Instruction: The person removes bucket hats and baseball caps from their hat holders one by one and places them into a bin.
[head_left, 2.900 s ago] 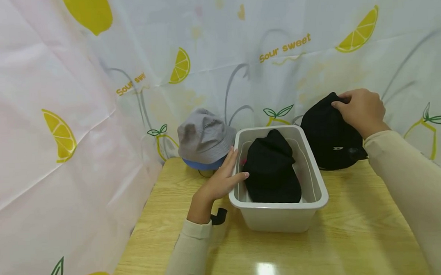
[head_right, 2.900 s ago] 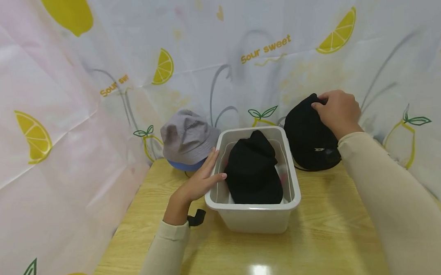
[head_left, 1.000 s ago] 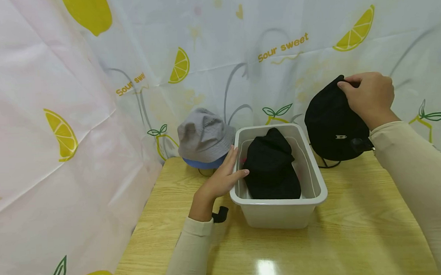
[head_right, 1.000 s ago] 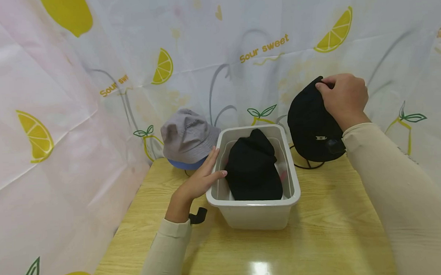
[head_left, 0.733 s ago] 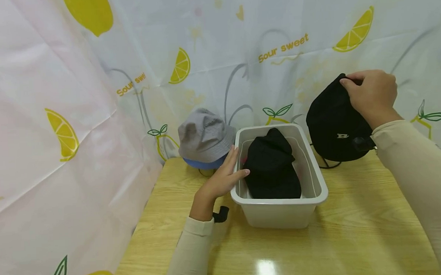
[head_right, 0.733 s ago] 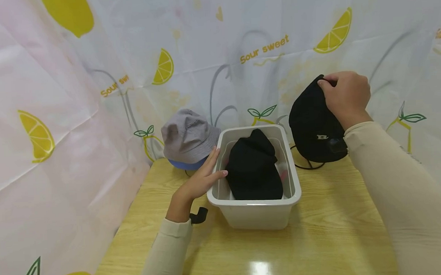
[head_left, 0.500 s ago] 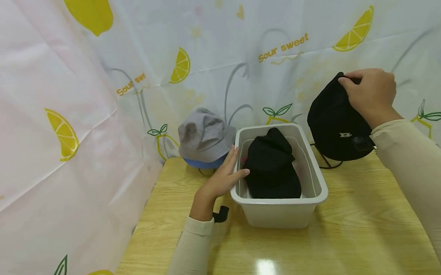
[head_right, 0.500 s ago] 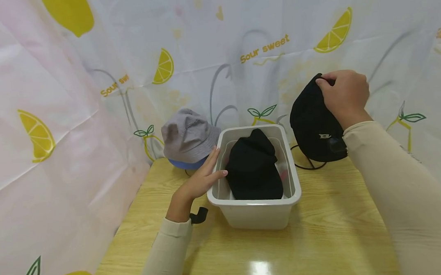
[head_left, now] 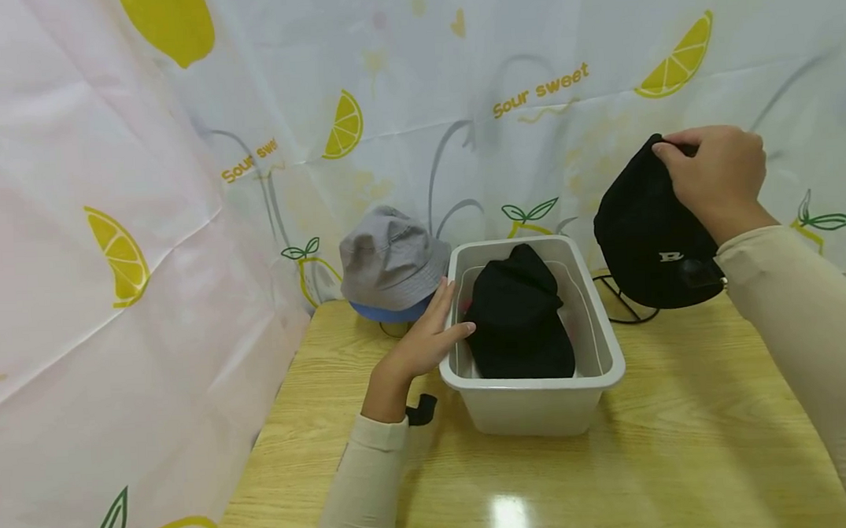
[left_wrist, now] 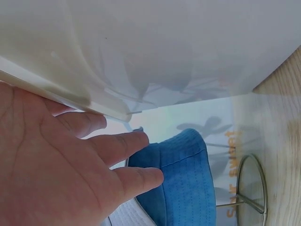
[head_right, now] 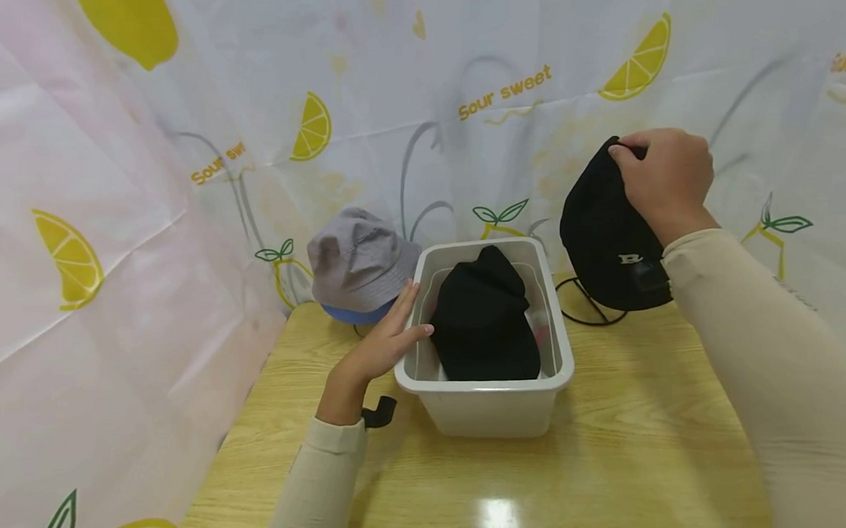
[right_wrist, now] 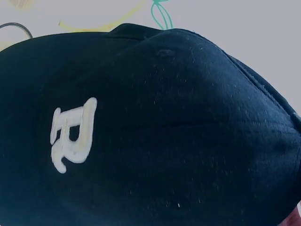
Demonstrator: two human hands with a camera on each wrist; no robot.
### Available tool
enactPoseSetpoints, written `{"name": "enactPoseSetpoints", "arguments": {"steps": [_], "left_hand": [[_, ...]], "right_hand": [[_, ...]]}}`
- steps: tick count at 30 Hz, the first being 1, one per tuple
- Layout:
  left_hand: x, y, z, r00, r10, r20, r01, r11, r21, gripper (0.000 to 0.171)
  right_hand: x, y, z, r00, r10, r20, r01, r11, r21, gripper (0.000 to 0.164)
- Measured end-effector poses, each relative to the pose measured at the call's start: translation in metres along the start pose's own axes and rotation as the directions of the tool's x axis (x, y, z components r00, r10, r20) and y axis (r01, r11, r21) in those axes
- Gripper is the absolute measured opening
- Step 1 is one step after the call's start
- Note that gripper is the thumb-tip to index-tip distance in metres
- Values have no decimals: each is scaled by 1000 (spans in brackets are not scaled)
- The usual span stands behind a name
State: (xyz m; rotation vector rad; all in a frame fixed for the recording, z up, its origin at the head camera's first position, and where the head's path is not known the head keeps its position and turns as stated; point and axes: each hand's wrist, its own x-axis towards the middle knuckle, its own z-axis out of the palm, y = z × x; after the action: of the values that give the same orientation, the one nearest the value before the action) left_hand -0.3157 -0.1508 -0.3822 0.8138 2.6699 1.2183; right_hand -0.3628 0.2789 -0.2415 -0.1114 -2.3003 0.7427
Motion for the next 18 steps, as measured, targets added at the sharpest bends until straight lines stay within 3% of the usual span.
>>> {"name": "enactPoseSetpoints", "arguments": {"steps": [18], "left_hand": [[-1, 1, 1, 1000, 1, -14, -2, 1000, -17, 84]], "right_hand": [[5, -1, -3, 1000, 1, -12, -1, 1000, 3, 41]]}}
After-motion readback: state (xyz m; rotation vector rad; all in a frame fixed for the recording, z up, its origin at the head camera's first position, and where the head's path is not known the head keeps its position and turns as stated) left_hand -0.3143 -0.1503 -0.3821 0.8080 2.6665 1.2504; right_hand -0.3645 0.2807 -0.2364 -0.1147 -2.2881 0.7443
